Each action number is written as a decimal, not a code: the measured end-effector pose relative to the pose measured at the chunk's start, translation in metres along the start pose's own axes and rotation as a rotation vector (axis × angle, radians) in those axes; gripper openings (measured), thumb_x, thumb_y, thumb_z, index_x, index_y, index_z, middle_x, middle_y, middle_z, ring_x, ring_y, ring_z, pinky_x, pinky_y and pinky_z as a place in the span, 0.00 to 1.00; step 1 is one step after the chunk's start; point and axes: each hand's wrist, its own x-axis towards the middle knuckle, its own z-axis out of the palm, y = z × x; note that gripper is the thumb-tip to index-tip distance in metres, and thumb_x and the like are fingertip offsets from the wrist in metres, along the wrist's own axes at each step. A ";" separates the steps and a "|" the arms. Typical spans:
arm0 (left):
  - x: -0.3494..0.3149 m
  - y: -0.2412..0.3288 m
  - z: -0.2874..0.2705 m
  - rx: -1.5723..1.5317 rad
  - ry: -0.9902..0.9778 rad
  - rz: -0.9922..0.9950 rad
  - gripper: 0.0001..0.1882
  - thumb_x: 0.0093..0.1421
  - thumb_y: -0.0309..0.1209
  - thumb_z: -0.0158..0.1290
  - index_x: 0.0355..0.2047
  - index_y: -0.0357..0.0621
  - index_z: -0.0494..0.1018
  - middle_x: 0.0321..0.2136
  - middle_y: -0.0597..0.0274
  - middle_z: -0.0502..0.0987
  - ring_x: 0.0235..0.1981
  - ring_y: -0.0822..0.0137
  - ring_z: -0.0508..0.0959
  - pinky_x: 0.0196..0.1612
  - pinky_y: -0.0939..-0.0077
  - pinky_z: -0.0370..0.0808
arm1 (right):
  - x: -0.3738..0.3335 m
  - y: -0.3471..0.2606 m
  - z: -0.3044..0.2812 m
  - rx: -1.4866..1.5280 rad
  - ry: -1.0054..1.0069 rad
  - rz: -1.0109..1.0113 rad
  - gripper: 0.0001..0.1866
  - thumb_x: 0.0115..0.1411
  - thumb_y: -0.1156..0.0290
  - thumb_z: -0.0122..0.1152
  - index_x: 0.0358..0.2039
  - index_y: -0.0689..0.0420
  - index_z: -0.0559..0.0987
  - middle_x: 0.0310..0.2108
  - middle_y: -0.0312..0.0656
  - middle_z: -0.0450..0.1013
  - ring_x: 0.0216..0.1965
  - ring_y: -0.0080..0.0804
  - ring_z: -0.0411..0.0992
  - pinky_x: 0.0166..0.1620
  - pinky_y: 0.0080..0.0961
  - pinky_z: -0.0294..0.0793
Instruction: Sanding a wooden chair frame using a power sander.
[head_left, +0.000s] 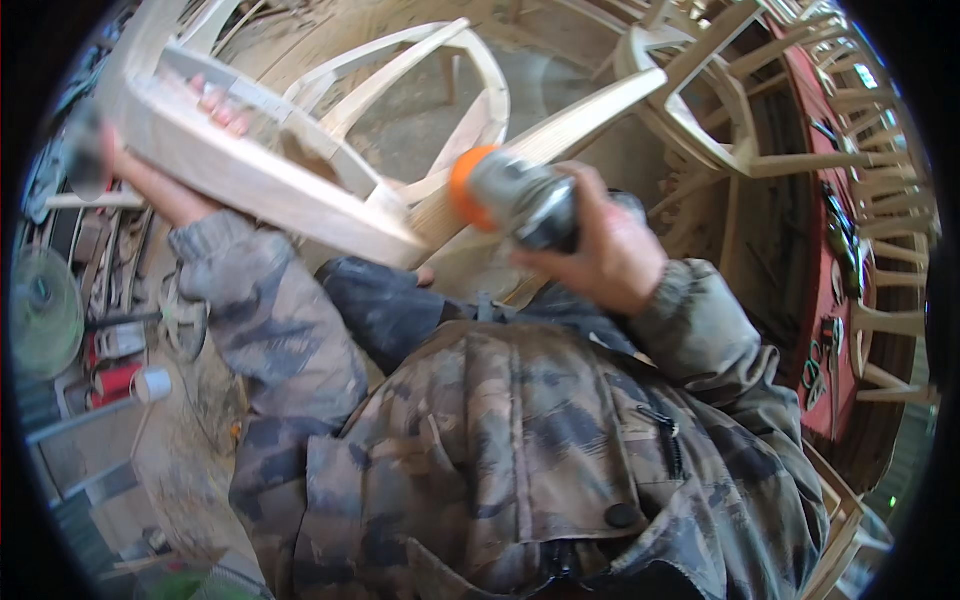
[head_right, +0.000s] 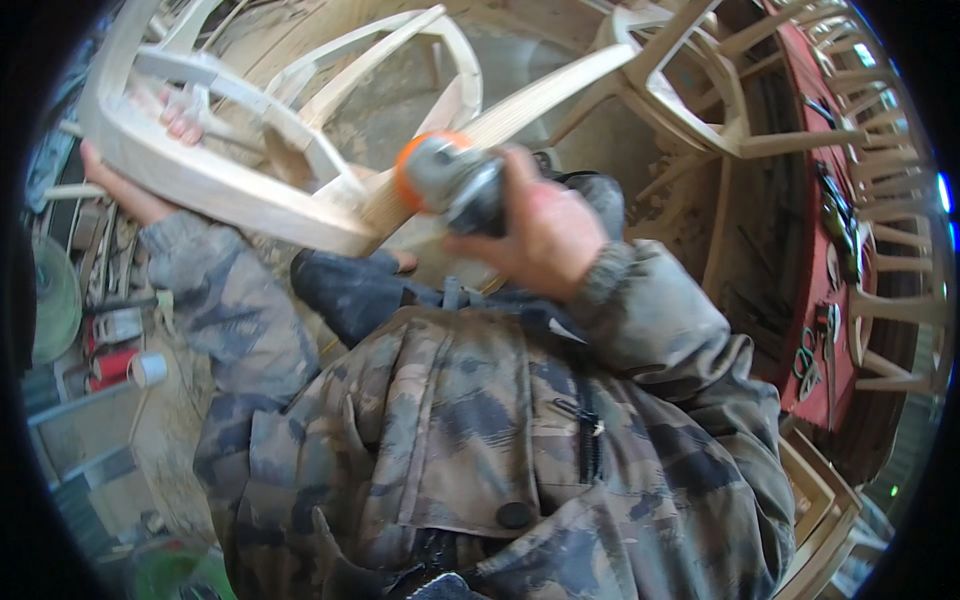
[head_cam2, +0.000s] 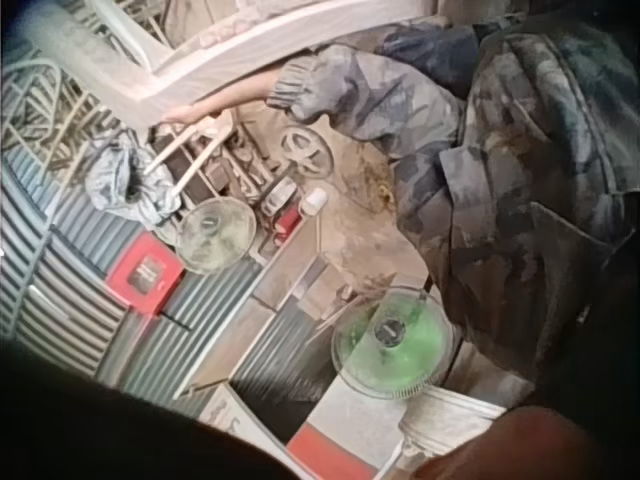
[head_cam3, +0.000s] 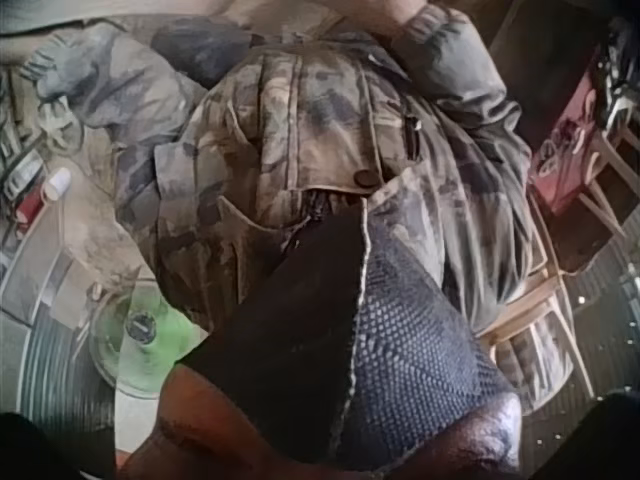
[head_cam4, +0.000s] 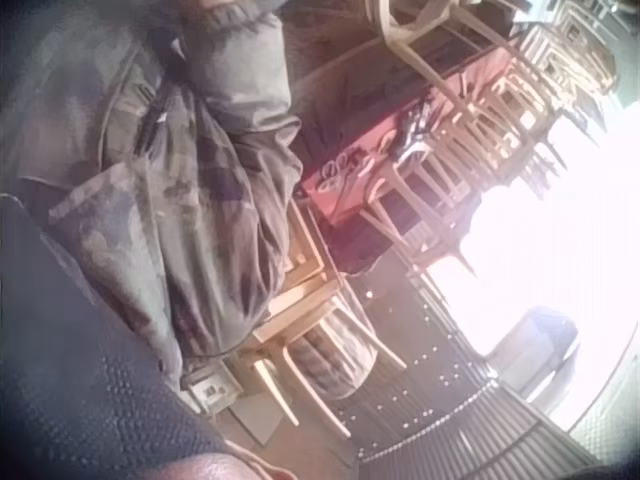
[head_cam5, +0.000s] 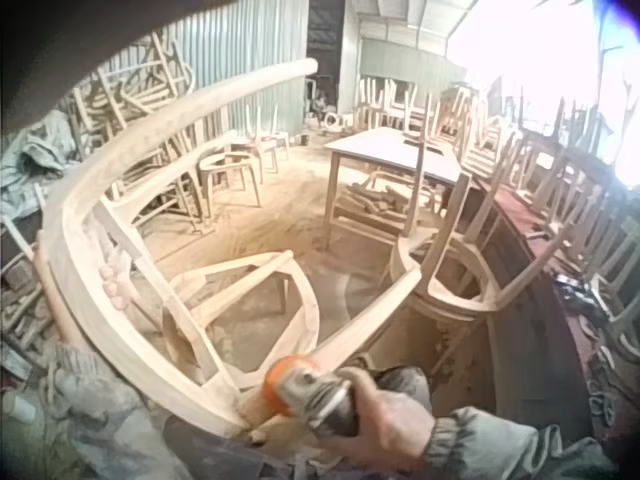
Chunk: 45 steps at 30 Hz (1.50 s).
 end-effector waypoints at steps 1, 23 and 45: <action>-0.005 0.007 -0.005 0.034 0.026 0.012 0.50 0.56 0.71 0.36 0.48 0.25 0.63 0.28 0.53 0.66 0.24 0.63 0.68 0.25 0.68 0.68 | 0.002 -0.009 0.010 0.025 -0.031 -0.060 0.42 0.50 0.54 0.75 0.56 0.61 0.62 0.37 0.57 0.77 0.41 0.52 0.79 0.46 0.39 0.77; -0.045 -0.045 0.009 0.108 0.208 0.204 0.44 0.61 0.69 0.43 0.56 0.38 0.58 0.25 0.55 0.69 0.21 0.63 0.71 0.27 0.68 0.74 | 0.012 0.035 -0.042 0.194 0.383 -0.010 0.38 0.49 0.56 0.76 0.53 0.65 0.69 0.43 0.47 0.76 0.44 0.32 0.75 0.50 0.30 0.73; -0.061 -0.059 0.023 -0.069 0.374 0.128 0.35 0.61 0.61 0.52 0.50 0.42 0.59 0.24 0.58 0.69 0.22 0.65 0.71 0.29 0.67 0.72 | 0.015 -0.025 0.007 -0.124 -0.009 -0.184 0.46 0.49 0.53 0.75 0.59 0.62 0.61 0.38 0.57 0.78 0.39 0.50 0.80 0.42 0.38 0.80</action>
